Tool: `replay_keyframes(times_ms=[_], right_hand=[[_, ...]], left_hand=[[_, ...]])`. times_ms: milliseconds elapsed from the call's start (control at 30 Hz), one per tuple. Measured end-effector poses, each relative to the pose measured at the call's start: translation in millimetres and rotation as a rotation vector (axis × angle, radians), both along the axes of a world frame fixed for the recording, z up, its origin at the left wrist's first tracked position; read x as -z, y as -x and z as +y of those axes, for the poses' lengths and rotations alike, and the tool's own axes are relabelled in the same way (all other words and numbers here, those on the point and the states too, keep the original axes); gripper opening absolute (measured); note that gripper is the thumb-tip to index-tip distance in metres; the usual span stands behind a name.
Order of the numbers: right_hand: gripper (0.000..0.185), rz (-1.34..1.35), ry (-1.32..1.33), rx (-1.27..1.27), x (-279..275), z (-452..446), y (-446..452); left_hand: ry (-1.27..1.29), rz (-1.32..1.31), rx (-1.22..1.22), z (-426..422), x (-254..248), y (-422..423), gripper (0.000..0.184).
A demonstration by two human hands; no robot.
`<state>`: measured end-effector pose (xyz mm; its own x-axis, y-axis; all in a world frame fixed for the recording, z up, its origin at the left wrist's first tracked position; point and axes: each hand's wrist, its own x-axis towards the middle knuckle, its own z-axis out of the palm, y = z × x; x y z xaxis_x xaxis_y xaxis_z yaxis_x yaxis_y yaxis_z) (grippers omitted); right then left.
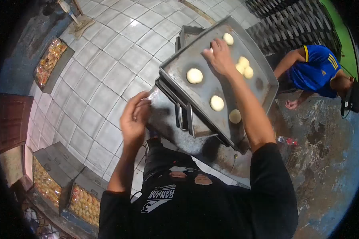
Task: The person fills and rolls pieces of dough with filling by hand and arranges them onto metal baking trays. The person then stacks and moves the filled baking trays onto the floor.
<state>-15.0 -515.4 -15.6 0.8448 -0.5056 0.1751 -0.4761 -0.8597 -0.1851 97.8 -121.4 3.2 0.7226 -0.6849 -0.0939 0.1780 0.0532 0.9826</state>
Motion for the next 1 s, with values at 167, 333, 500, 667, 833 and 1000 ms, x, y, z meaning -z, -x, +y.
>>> replay_keyframes(times_ms=[167,333,500,667,833,1000], right_hand=[[0.057,-0.091,0.043,0.0,22,16,-12],[0.056,-0.437,-0.999,0.241,-69,-3,26],[0.047,-0.132,-0.072,0.81,-75,9,101],[0.035,-0.358,-0.27,0.73,-43,42,111],[0.028,-0.63,-0.352,0.48,-119,192,176],[0.031,-0.688,-0.078,0.431,-131,302,264]], left_hand=[[-0.068,-0.138,-0.045,6,-8,-27,0.033],[0.081,-0.077,0.116,-36,-35,-23,0.031],[0.227,-0.27,0.157,-63,-40,1,0.027],[0.105,-0.127,0.356,-93,-67,62,0.028],[0.298,0.336,0.402,-98,-73,151,0.044],[0.345,0.603,0.607,-79,-59,263,0.03]])
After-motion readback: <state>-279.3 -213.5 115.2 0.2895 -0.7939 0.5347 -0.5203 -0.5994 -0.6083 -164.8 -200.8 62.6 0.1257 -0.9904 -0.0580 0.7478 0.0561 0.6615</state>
